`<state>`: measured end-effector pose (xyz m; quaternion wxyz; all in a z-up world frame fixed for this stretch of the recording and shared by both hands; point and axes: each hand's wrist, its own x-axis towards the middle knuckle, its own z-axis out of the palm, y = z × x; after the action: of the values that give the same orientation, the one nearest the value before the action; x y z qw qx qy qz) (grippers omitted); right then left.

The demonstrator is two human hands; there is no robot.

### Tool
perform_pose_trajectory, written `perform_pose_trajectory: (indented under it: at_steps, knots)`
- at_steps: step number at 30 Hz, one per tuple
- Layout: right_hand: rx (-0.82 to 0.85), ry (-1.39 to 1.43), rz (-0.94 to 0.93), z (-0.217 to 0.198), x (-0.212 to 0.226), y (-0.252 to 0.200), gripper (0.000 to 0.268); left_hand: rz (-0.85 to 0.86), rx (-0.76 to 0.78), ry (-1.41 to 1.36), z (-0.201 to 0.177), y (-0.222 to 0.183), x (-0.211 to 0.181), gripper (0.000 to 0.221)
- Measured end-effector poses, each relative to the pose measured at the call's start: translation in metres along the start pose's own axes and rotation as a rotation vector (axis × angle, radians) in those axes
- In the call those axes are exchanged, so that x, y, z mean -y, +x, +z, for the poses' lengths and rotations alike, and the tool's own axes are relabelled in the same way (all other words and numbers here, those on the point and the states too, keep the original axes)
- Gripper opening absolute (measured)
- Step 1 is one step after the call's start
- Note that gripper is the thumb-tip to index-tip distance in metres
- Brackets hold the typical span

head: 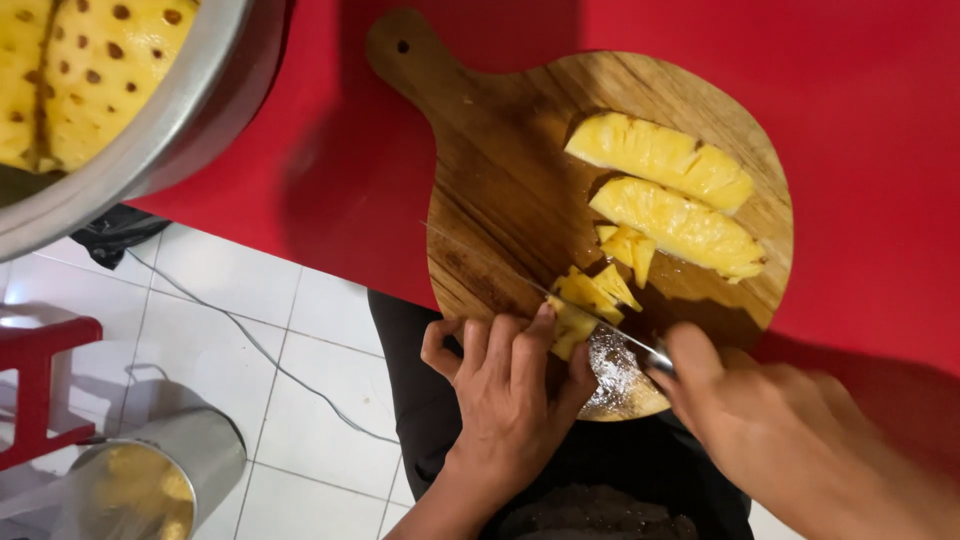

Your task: Slicing pineapple pieces into smaller chunks on a wooden cutting board using a knife

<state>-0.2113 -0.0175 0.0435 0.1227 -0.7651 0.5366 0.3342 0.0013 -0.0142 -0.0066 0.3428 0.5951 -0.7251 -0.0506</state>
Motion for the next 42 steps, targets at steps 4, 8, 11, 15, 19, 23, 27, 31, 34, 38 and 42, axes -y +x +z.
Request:
perform_pose_trajectory:
  at_steps: [4, 8, 11, 15, 19, 23, 27, 31, 34, 38, 42]
  knots:
    - [0.094, 0.144, -0.062, -0.039, 0.01, 0.017, 0.03, 0.018, -0.021, 0.011, -0.001, -0.002, -0.002, 0.023]
    - [-0.082, 0.14, -0.083, -0.025, 0.006, 0.013, 0.034, -0.031, -0.064, -0.014, 0.002, -0.004, -0.006, 0.023]
    - [-0.191, 0.138, -0.088, -0.011, -0.001, 0.003, 0.033, -0.03, -0.064, -0.074, 0.002, -0.01, 0.002, 0.03]
    - [-0.438, 0.195, -0.129, 0.012, -0.004, -0.009, 0.033, -0.012, -0.064, -0.271, -0.009, -0.016, 0.011, 0.039]
    - [-0.561, 0.128, -0.231, 0.001, -0.005, -0.017, 0.032, -0.023, -0.092, -0.225, -0.009, -0.012, 0.006, 0.024]
    - [-0.141, 0.072, -0.103, 0.005, -0.008, -0.016, 0.035, -0.105, -0.062, -0.2, -0.008, -0.01, 0.001, 0.018]
    - [-0.099, 0.005, -0.055, 0.008, -0.005, -0.013, 0.039, -0.173, -0.037, -0.208, -0.004, -0.011, -0.004, 0.015]
    - [-0.103, -0.029, -0.069, 0.0, 0.001, 0.001, 0.033, -0.099, 0.013, -0.193, -0.001, -0.007, -0.016, 0.012]
    - [-0.336, -0.071, -0.155, -0.014, 0.004, 0.005, 0.028, -0.092, -0.03, -0.189, 0.004, -0.01, -0.019, 0.01]
    - [-0.035, 0.236, -0.093, -0.017, -0.001, 0.008, 0.034, -0.159, -0.144, -0.156, 0.006, -0.006, -0.017, 0.011]
    - [-0.226, 0.295, -0.075, -0.01, -0.003, 0.002, 0.03, -0.212, -0.158, -0.139, 0.005, -0.002, -0.021, 0.008]
